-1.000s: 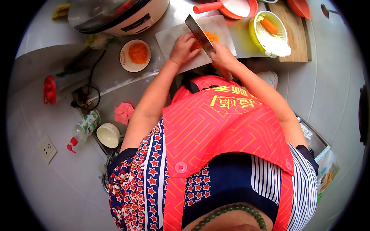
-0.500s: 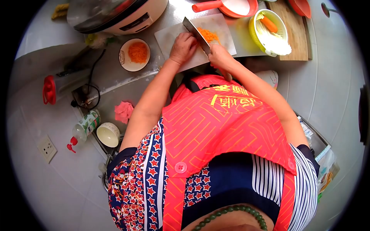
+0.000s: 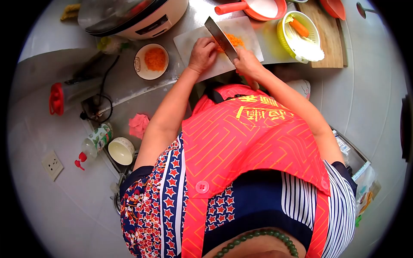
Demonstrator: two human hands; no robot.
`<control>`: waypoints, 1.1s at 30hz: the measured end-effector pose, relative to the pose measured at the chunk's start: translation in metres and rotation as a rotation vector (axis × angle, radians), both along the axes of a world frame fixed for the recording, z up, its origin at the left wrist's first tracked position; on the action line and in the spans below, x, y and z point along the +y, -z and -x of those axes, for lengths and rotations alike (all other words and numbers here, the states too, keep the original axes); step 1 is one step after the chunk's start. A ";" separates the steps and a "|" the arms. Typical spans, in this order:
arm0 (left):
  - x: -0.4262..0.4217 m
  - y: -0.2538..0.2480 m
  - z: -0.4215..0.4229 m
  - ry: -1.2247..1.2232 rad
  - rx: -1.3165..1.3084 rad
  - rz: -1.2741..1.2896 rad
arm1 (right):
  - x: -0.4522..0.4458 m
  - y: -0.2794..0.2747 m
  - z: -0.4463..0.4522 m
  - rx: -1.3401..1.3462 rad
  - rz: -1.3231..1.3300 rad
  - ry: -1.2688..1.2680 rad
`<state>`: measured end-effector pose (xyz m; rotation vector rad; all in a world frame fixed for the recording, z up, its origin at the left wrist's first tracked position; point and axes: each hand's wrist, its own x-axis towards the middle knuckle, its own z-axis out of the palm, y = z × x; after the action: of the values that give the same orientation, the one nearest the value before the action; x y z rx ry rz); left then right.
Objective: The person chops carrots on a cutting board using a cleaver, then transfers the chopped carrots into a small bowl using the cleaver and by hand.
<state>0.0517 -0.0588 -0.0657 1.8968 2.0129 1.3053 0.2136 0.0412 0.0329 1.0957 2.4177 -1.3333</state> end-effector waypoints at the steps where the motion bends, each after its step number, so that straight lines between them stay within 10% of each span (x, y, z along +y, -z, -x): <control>1: 0.000 -0.001 0.000 -0.021 0.004 -0.003 | 0.001 0.000 -0.001 0.012 -0.019 -0.017; 33: 0.001 -0.001 -0.004 -0.059 0.000 0.012 | 0.000 -0.016 0.001 -0.046 0.024 -0.012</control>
<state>0.0558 -0.0575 -0.0644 1.8451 2.0875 1.3038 0.2123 0.0412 0.0490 1.0913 2.3658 -1.3152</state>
